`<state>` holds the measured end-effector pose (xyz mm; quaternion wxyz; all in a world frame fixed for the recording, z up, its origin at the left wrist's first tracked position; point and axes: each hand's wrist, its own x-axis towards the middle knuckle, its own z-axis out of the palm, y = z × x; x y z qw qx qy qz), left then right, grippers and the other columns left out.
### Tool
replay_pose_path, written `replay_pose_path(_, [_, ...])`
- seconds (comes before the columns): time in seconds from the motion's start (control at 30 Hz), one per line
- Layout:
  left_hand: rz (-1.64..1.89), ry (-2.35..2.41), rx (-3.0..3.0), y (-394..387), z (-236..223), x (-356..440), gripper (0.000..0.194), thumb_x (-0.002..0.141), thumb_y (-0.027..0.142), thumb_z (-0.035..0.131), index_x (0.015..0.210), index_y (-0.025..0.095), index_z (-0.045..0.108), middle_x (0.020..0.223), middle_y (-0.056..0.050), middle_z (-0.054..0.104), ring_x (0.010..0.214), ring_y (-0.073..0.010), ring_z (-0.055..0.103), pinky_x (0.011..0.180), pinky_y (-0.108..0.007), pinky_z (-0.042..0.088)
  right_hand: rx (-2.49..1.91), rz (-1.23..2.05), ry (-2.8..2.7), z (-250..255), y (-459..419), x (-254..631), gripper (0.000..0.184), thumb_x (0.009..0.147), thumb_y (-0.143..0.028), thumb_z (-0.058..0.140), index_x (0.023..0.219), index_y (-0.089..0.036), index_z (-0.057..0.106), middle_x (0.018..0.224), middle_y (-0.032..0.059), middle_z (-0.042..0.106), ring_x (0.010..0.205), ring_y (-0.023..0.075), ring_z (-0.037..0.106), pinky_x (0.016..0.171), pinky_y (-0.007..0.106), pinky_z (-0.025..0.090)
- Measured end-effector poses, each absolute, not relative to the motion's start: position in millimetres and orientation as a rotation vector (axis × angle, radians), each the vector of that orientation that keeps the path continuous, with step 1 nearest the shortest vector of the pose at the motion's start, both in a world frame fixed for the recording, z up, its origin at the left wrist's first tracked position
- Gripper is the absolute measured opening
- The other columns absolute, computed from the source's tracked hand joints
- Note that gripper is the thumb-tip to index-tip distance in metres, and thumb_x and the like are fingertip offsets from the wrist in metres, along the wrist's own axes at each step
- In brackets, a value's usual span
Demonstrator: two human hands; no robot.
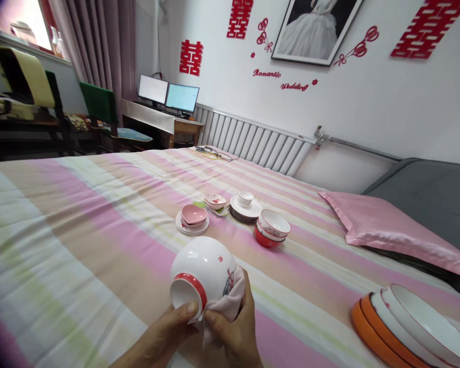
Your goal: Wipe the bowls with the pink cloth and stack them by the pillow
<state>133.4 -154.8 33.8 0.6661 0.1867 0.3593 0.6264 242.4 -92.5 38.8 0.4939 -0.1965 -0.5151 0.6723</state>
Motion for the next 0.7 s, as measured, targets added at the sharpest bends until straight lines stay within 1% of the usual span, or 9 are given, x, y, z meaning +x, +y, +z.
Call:
replay_pose_path(0.1, [1.417, 0.821, 0.419, -156.1, 33.5, 134.0, 0.058, 0.064, 0.040, 0.072, 0.113, 0.011, 0.061, 0.105, -0.013, 0.068, 0.097, -0.0293, 0.059, 0.082, -0.036, 0.041, -0.481, 1.626, -1.247, 39.1, -92.9, 242.6, 0.057, 0.062, -0.032, 0.076, 0.109, -0.021, 0.047, 0.089, 0.0042, 0.063, 0.073, 0.0186, 0.061, 0.064, 0.029, 0.049])
replay_pose_path(0.23, [1.430, 0.811, 0.424, -155.7, 33.5, 133.8, 0.057, 0.065, 0.038, 0.072, 0.114, 0.011, 0.061, 0.107, -0.013, 0.068, 0.100, -0.0298, 0.059, 0.084, -0.037, 0.042, -0.500, 1.641, -1.262, 38.9, -93.2, 243.5, 0.056, 0.063, -0.033, 0.075, 0.109, -0.022, 0.047, 0.091, 0.0046, 0.063, 0.074, 0.0190, 0.061, 0.064, 0.028, 0.049])
replay_pose_path(0.43, [1.422, 0.818, 0.413, -154.0, 32.7, 132.9, 0.057, 0.067, 0.037, 0.071, 0.116, 0.011, 0.060, 0.107, -0.014, 0.068, 0.101, -0.0304, 0.059, 0.086, -0.038, 0.041, -0.495, 1.623, -1.272, 37.0, -91.5, 243.4, 0.061, 0.062, -0.034, 0.076, 0.113, -0.021, 0.046, 0.092, 0.0061, 0.064, 0.076, 0.0203, 0.062, 0.065, 0.030, 0.050])
replay_pose_path(0.7, [1.410, 0.815, 0.426, -155.1, 32.8, 132.5, 0.055, 0.068, 0.037, 0.069, 0.115, 0.010, 0.060, 0.108, -0.014, 0.068, 0.098, -0.0309, 0.061, 0.085, -0.040, 0.043, -0.494, 1.625, -1.278, 39.2, -91.8, 243.0, 0.059, 0.061, -0.035, 0.076, 0.111, -0.022, 0.048, 0.091, 0.0054, 0.064, 0.075, 0.0201, 0.062, 0.064, 0.029, 0.049])
